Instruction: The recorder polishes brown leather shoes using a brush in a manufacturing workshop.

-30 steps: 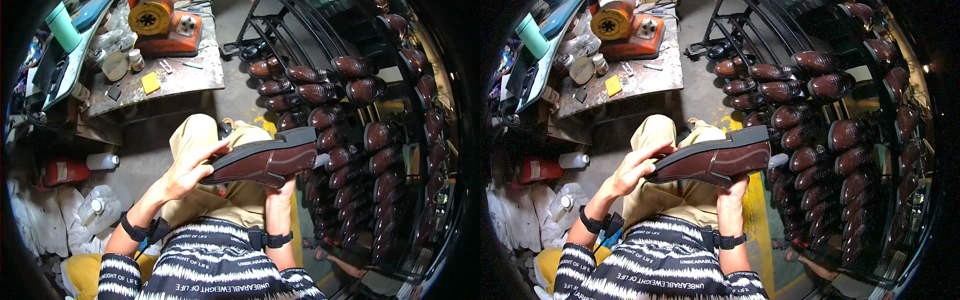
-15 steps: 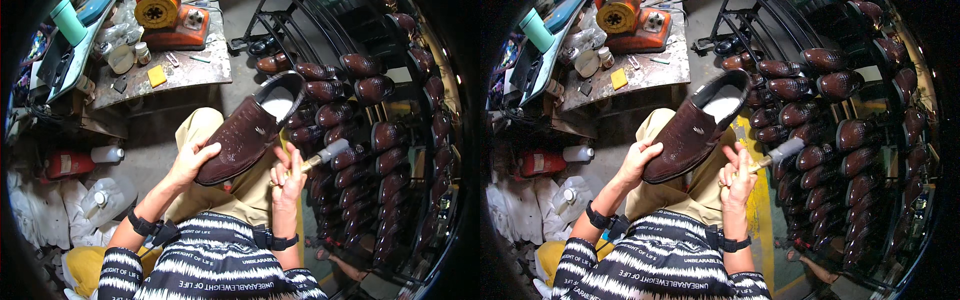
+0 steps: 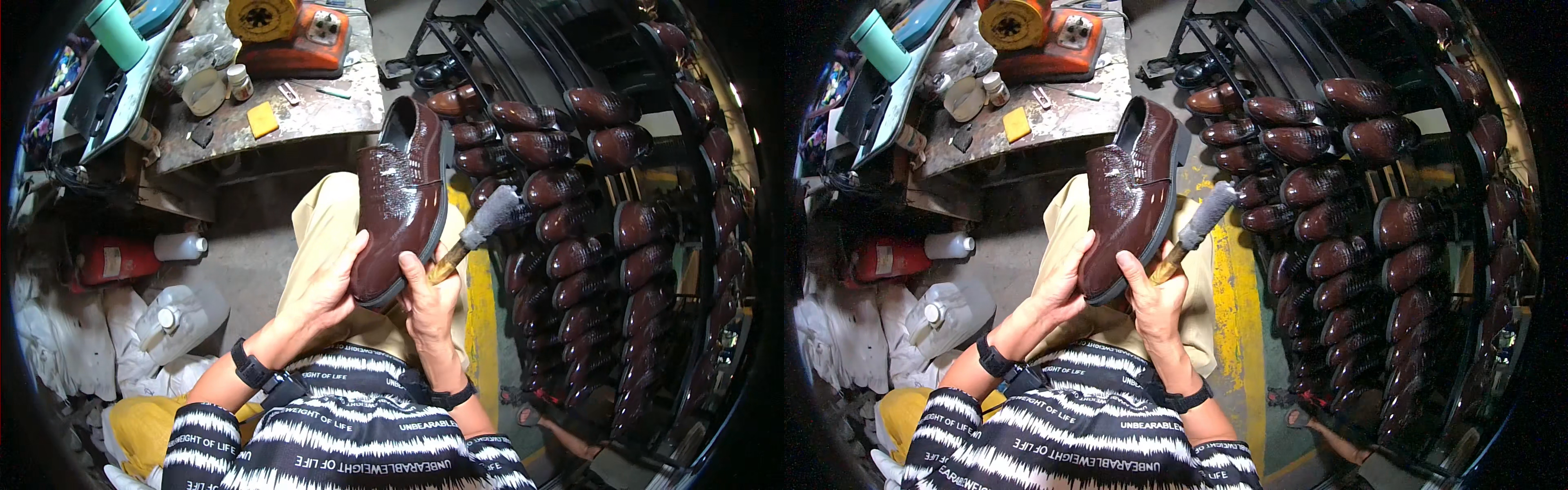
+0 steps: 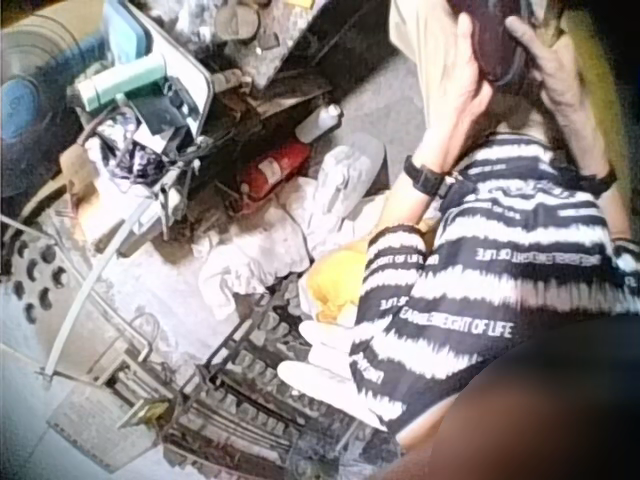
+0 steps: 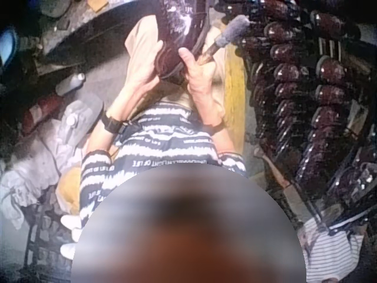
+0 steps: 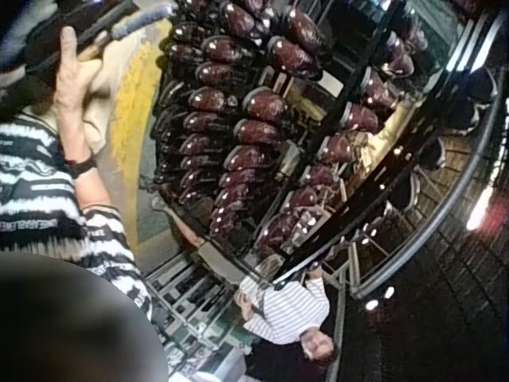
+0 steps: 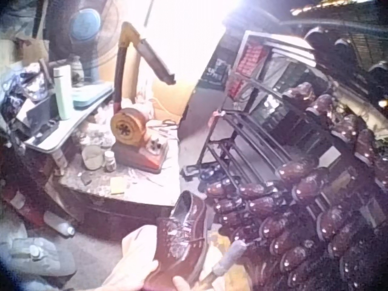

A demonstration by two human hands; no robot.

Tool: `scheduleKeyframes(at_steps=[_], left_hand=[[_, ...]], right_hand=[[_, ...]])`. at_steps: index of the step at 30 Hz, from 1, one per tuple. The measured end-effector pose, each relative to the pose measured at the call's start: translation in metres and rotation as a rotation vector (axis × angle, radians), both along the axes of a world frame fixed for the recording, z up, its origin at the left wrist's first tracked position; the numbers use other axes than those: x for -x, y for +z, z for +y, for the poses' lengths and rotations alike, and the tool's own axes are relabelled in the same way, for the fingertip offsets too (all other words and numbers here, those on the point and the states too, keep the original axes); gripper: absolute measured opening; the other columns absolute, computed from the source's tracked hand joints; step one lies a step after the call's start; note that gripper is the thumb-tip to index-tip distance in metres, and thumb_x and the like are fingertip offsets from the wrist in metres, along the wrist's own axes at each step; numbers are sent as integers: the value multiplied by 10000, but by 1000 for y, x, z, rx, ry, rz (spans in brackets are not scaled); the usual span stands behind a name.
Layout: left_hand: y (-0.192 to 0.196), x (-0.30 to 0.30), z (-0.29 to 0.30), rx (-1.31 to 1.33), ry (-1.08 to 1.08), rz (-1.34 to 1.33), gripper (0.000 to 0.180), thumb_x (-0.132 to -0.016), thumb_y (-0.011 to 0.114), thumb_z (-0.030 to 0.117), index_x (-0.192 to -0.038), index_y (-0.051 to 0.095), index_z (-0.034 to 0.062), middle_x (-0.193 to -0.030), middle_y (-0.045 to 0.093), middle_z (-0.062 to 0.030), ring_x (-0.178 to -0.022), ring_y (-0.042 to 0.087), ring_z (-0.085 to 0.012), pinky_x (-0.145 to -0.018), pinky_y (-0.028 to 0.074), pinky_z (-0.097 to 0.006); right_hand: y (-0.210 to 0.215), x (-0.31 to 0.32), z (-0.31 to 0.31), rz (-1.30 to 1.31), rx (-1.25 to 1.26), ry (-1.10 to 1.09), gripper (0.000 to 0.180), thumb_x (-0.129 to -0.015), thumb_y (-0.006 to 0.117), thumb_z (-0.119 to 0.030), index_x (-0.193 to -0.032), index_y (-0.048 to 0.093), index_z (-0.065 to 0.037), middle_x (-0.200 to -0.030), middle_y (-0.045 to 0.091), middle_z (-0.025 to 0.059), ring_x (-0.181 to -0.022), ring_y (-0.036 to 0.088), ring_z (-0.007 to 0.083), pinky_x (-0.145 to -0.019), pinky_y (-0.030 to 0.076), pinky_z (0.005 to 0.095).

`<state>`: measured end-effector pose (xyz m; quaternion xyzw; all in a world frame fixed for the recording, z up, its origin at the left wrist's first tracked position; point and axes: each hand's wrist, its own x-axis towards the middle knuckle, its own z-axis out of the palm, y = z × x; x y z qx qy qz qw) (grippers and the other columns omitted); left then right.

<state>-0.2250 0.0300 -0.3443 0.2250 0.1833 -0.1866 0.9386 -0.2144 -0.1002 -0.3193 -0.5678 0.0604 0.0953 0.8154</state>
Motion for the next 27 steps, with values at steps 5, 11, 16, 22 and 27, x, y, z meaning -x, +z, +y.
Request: scheduleKeyframes(at_steps=[5,11,16,22,27], left_hand=[[-10,1,14,-241,-177,-35,594,-898,524,317,-1373,276,62,-1340,410,-87,-1200,429,-171,-1013,351,-324],[3,-19,31,-1384,327,-518,693,-724,730,229,-1301,388,55,-1328,377,-139,-1287,292,-288,-1051,256,-380],[31,-21,59,-1166,-73,-562,279,-798,670,113,-1028,575,-12,-953,629,-50,-890,568,-111,-833,450,-256],[20,-8,50,-1070,192,-384,257,-861,590,80,-1080,585,-55,-914,646,-47,-803,558,-63,-724,467,-206],[-4,11,31,-1098,207,-255,219,-882,557,102,-1030,589,-57,-845,621,6,-763,510,-33,-691,440,-191]], right_hand=[[7,3,1,62,-139,-66,293,-802,627,-50,-1075,539,12,-840,606,29,-487,411,30,-419,310,171],[9,4,-16,37,-89,31,401,-766,613,24,-1148,497,63,-1004,597,89,-771,497,110,-686,382,232],[15,4,-33,78,-91,273,487,-745,637,21,-1192,463,108,-1081,593,136,-977,575,190,-875,453,289],[20,-13,-63,-56,116,123,456,-927,487,-280,-1264,369,3,-933,594,74,-480,365,-3,-430,298,136],[14,-23,-91,-212,784,84,307,-908,504,-181,-1148,504,10,-902,630,113,-652,525,100,-596,421,237]])
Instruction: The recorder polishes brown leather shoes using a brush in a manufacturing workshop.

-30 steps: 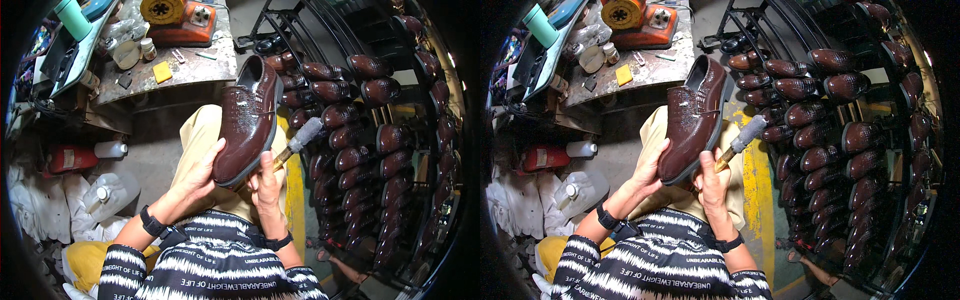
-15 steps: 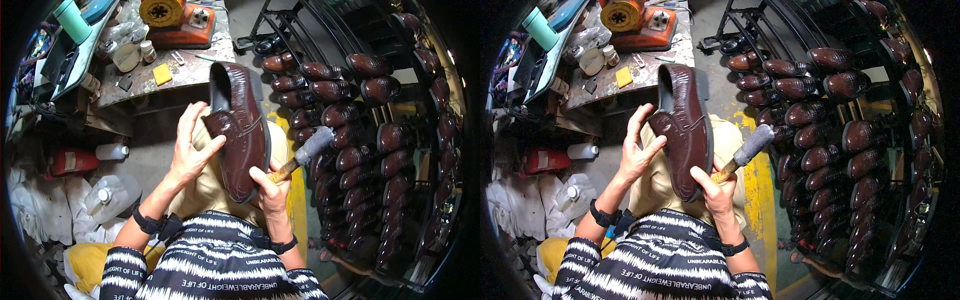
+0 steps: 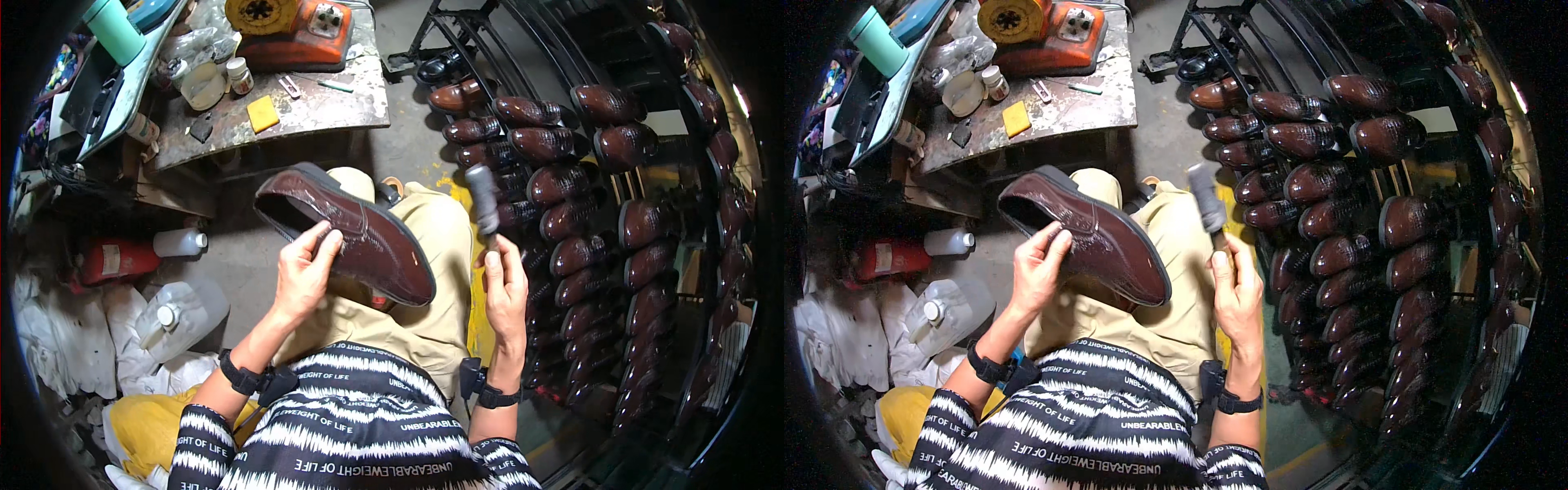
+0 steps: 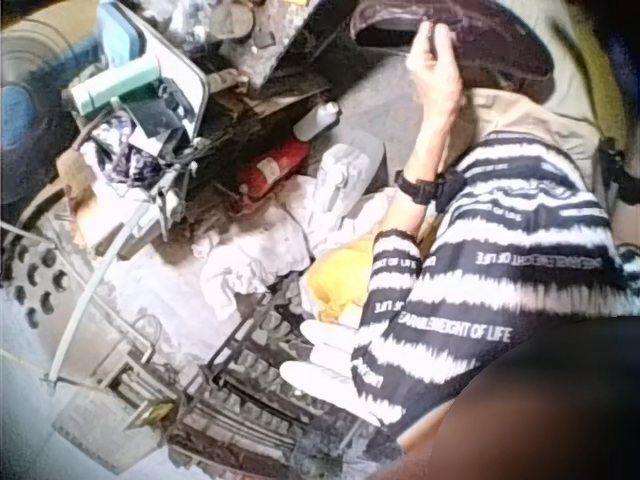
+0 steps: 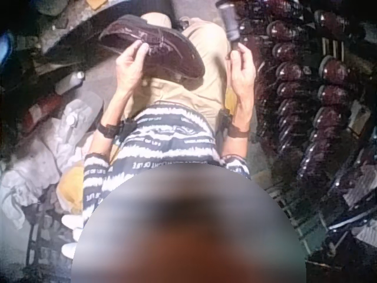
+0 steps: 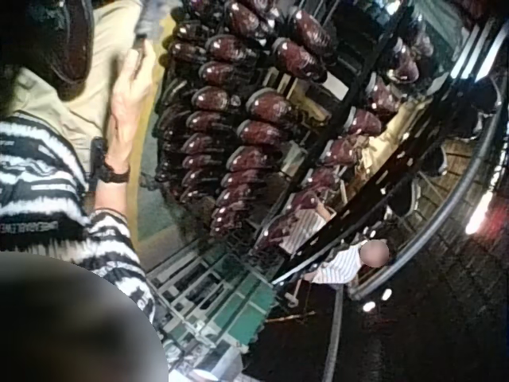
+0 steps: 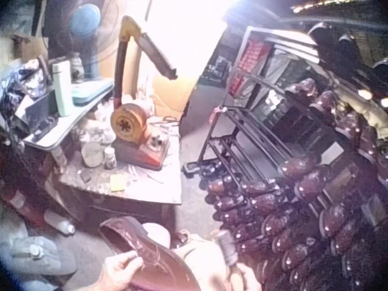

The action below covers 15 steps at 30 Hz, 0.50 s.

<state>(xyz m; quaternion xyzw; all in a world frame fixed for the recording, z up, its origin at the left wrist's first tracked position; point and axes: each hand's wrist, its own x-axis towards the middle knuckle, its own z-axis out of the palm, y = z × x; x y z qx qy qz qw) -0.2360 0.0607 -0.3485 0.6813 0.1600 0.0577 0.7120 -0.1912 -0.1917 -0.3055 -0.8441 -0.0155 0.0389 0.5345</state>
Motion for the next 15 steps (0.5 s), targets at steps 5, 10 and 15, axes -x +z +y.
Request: scheduleKeyframes(at_steps=[5,10,15], left_hand=[[-21,14,-16,-76,-9,72,287,-879,566,109,-1120,541,-45,-853,646,-59,-777,561,-70,-691,460,-224],[-33,15,-16,-50,26,18,320,-877,572,128,-1140,523,-48,-854,651,-84,-770,580,-89,-691,467,-236],[-36,14,-14,-92,39,36,315,-877,573,133,-1135,530,-42,-855,652,-100,-774,584,-93,-691,469,-238]], right_hand=[[-5,6,-10,33,273,153,275,-837,586,-144,-1065,604,9,-890,646,176,-736,629,218,-661,467,292],[-9,11,-7,-52,264,279,260,-828,595,-160,-1043,627,-17,-862,639,189,-748,647,272,-657,483,310],[-1,17,-25,174,463,317,243,-817,599,-108,-1037,630,-9,-821,652,174,-725,647,188,-645,478,274]])
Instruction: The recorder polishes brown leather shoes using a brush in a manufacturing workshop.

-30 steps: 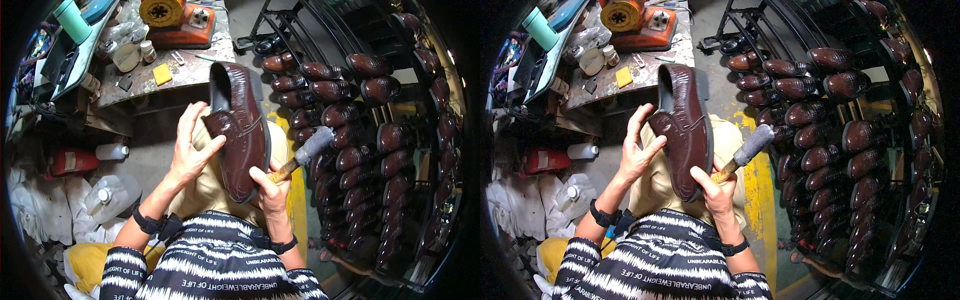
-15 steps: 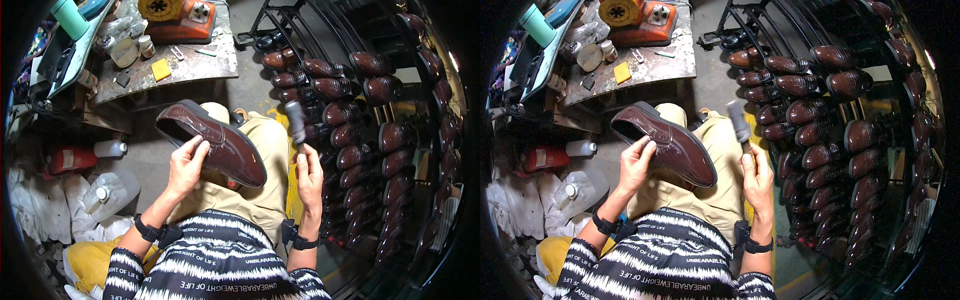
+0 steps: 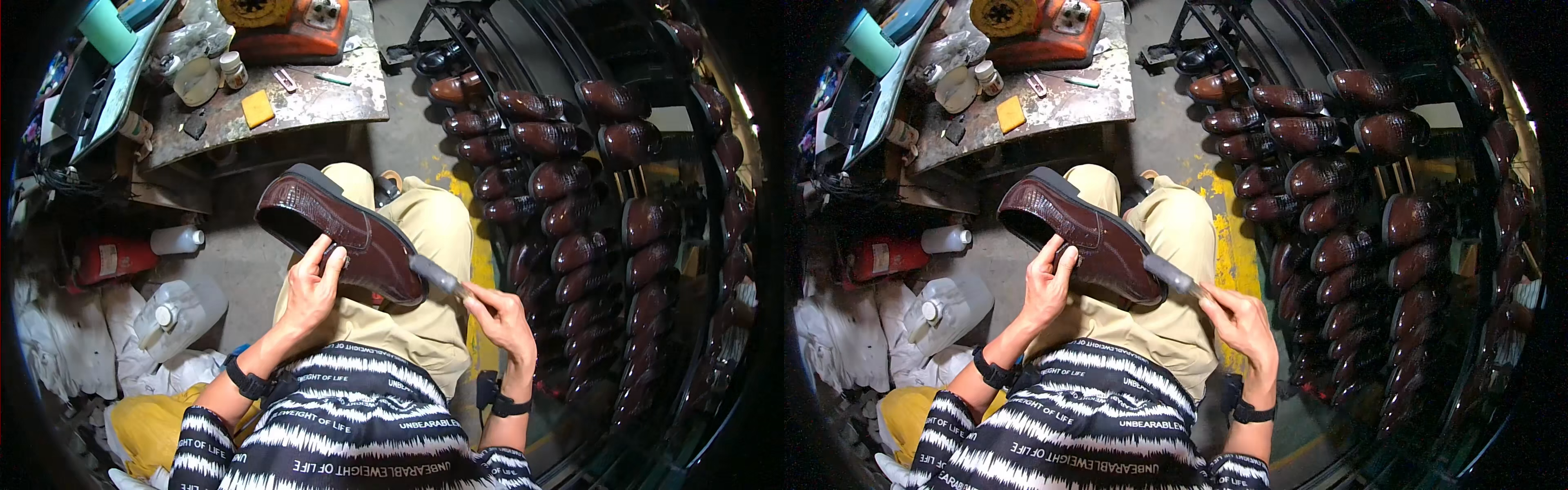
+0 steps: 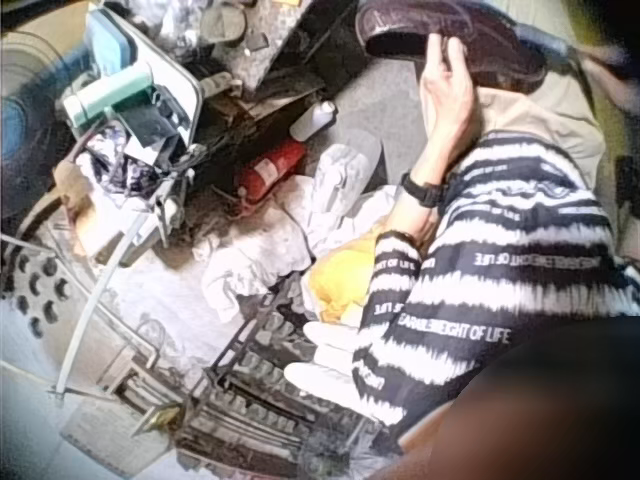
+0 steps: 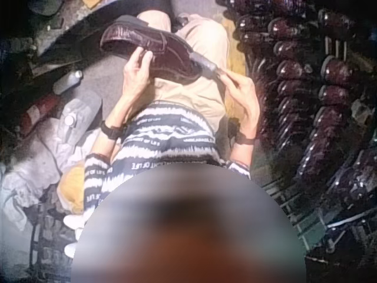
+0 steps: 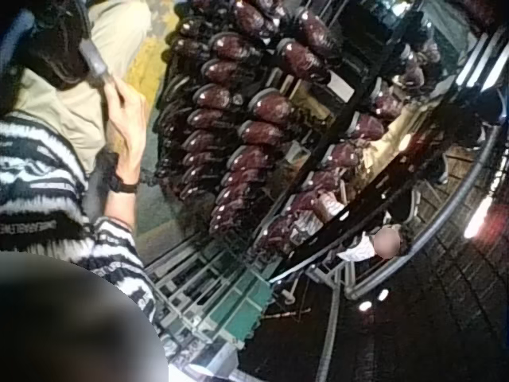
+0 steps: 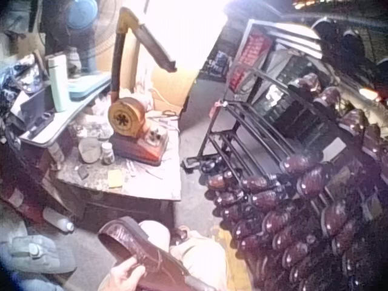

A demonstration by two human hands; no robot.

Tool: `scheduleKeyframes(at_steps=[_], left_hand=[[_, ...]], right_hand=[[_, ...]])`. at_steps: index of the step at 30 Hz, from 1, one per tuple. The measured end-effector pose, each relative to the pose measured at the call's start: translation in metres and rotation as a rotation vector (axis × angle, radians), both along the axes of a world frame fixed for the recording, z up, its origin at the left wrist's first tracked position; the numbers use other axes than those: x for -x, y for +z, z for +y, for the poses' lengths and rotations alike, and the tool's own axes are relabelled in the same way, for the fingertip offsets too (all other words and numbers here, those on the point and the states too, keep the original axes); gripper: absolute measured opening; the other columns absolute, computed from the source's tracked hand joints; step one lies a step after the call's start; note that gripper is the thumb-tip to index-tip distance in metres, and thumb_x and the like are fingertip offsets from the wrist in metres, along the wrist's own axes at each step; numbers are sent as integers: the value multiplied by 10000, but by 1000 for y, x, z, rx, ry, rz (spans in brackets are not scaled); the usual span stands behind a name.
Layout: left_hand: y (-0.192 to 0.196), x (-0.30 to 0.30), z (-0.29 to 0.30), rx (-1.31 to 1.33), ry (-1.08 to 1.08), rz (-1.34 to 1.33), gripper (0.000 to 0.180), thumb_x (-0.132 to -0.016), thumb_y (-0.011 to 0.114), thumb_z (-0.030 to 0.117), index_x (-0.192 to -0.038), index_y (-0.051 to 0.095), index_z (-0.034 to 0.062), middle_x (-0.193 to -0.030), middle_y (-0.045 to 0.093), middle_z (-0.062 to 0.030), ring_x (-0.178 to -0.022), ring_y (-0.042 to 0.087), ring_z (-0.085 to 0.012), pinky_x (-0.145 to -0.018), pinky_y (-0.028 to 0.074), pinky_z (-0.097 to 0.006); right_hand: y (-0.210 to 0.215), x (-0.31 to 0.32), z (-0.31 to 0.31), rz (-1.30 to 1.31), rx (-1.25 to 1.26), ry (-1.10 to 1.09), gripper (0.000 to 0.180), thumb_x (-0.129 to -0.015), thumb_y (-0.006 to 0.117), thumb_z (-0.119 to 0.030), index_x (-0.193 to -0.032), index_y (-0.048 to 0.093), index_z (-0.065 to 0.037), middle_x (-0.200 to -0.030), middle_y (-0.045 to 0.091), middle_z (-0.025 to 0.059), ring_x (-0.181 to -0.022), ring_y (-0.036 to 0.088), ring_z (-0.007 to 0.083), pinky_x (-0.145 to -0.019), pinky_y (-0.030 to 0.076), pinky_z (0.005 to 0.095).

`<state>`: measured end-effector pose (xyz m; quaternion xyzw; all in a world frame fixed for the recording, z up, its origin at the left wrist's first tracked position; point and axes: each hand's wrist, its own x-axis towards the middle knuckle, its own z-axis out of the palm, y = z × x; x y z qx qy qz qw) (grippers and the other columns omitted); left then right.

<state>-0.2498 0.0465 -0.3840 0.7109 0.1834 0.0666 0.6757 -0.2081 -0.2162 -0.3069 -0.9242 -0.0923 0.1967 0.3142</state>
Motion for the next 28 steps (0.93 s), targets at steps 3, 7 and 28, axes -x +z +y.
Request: scheduleKeyframes(at_steps=[3,7,28], left_hand=[[-2,-5,-1,12,-10,-35,331,-877,575,147,-1131,531,-59,-875,656,-99,-788,590,-103,-697,472,-243],[1,-8,-1,-33,-19,-55,358,-880,571,148,-1158,513,-71,-920,646,-99,-836,578,-99,-732,468,-240],[34,-35,20,471,53,-117,435,-890,543,113,-1263,402,-60,-1057,607,-75,-931,571,-97,-864,430,-230]], right_hand=[[-8,3,-4,-64,-99,5,248,-821,599,-140,-1036,630,-21,-836,642,187,-724,638,250,-639,480,303],[-33,-1,10,-83,-241,-27,271,-814,614,-179,-1041,631,-32,-871,639,189,-782,648,288,-682,486,306],[-22,-6,13,-57,-737,-591,201,-844,629,-167,-949,677,-2,-644,566,-45,-522,385,15,-484,309,186]])
